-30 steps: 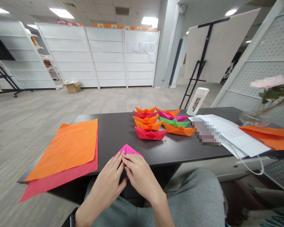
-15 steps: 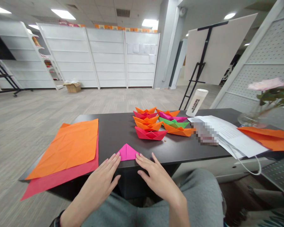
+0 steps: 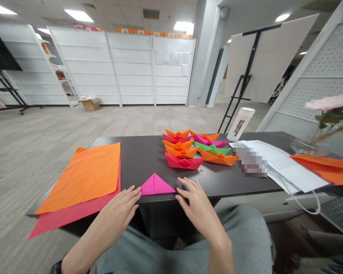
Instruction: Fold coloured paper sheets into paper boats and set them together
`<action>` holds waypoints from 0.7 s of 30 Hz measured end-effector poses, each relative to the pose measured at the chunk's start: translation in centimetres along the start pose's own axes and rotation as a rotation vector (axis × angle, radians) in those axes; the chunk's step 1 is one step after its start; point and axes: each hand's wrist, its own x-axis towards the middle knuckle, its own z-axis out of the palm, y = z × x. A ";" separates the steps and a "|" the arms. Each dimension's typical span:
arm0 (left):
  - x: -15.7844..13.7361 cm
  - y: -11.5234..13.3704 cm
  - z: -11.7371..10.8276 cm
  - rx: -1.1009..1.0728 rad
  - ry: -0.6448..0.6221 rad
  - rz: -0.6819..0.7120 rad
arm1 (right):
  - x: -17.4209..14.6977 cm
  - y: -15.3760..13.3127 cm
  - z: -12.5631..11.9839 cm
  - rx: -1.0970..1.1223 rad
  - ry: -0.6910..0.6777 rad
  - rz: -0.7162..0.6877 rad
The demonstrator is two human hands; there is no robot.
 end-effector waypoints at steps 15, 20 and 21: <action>1.1 0.1 -2.0 -0.359 0.014 -0.170 | 1.2 -2.4 2.9 0.227 -0.086 -0.150; 1.7 1.6 -1.5 -0.668 0.338 -0.614 | 1.5 -3.3 2.9 0.348 0.021 -0.066; 1.9 2.1 -1.4 -0.748 0.371 -0.716 | 1.6 -3.6 3.0 0.388 0.070 -0.030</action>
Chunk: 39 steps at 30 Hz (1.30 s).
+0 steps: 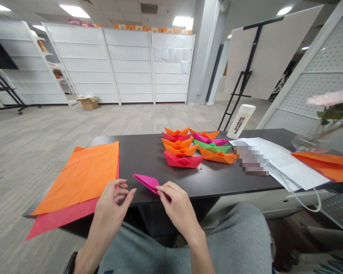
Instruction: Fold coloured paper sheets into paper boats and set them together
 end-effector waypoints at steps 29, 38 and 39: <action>-0.8 1.8 0.6 0.052 -0.176 0.044 | 0.0 -0.9 2.7 0.148 0.175 0.074; -0.2 1.0 0.7 0.260 -0.145 0.155 | 0.5 0.2 2.9 0.150 0.207 0.087; -0.1 0.8 0.7 0.279 -0.141 0.173 | 0.6 0.4 2.9 0.149 0.225 0.093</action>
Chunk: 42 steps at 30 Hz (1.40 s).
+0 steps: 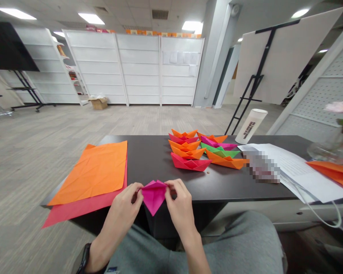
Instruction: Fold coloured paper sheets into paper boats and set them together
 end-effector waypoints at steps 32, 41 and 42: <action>-1.3 -1.2 -2.1 0.329 -0.262 0.472 | -0.6 -0.6 -2.0 -0.328 -0.460 -0.223; -2.0 -1.7 -2.8 0.432 -0.414 0.504 | -0.7 -0.8 -2.1 -0.280 -0.531 -0.218; -2.1 -1.9 -2.9 0.434 -0.406 0.508 | -0.7 -0.8 -2.2 -0.281 -0.542 -0.205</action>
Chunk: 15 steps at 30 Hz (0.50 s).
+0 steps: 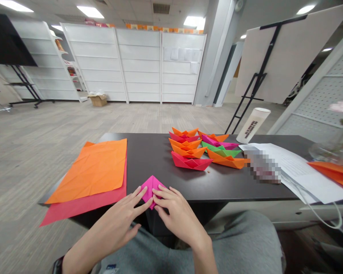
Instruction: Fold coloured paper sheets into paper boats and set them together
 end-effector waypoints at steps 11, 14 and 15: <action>-0.5 -0.1 0.3 0.002 -0.037 -0.037 | -0.4 -0.5 -0.8 -0.009 -0.029 0.049; -0.2 0.2 0.1 -0.004 -0.063 -0.064 | -0.4 -0.2 -0.9 -0.002 -0.070 0.073; -0.2 0.3 0.1 -0.007 -0.067 -0.068 | -0.5 -0.2 -1.0 0.004 -0.079 0.076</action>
